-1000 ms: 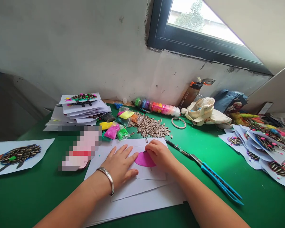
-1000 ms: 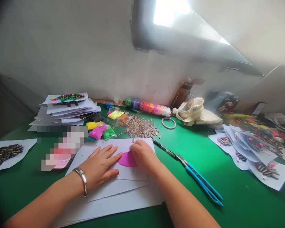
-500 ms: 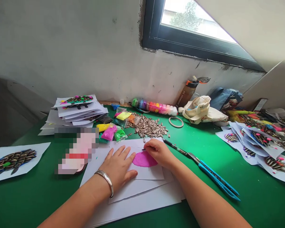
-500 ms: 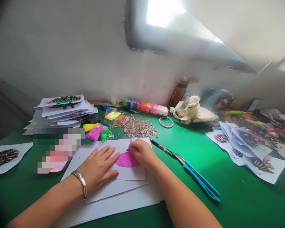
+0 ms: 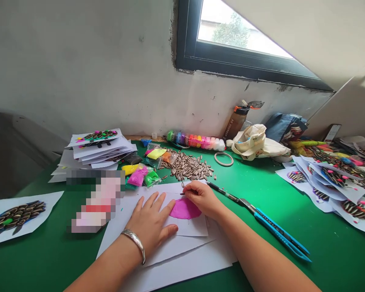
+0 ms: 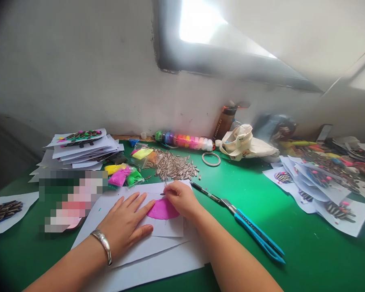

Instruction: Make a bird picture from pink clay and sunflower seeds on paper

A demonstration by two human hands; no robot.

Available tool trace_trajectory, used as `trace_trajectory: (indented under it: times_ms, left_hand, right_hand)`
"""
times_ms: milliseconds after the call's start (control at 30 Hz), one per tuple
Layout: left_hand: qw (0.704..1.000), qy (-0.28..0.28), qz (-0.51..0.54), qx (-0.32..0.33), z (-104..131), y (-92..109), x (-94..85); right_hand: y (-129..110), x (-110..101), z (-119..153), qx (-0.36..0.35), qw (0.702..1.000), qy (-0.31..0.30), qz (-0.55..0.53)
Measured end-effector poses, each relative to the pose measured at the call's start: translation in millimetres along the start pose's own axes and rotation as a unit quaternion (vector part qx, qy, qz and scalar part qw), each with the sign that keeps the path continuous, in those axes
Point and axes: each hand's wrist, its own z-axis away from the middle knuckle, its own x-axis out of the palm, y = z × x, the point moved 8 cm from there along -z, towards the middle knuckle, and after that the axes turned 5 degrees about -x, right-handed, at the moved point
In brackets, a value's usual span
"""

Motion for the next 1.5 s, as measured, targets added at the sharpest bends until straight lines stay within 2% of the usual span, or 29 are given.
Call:
trace_trajectory:
  times_ms: [200,367,533,933,1400,1500]
  left_hand:
    - [0.999,0.03,-0.002,-0.012,-4,4,0.4]
    - [0.996,0.067,0.043,0.03,-3,8,3.9]
    - [0.995,0.056,0.063,0.047,-3,9,9.3]
    - [0.996,0.053,0.056,0.04,-4,11,10.1]
    - [0.999,0.038,0.018,0.032,-11,9,20.1]
    - [0.997,0.064,0.017,0.044,-11,7,21.3]
  right_hand:
    - [-5,3,-1,-0.013,1.0,0.0,0.007]
    - [-5,6,0,-0.042,0.999,-0.008,0.009]
    - [-2,7,-1,-0.04,0.999,-0.015,-0.009]
    - [-1,10,-6,-0.029,0.999,-0.015,-0.011]
    - [5,4,-10,0.015,0.998,0.03,-0.053]
    - [7,4,-11,0.021,0.997,0.037,-0.057]
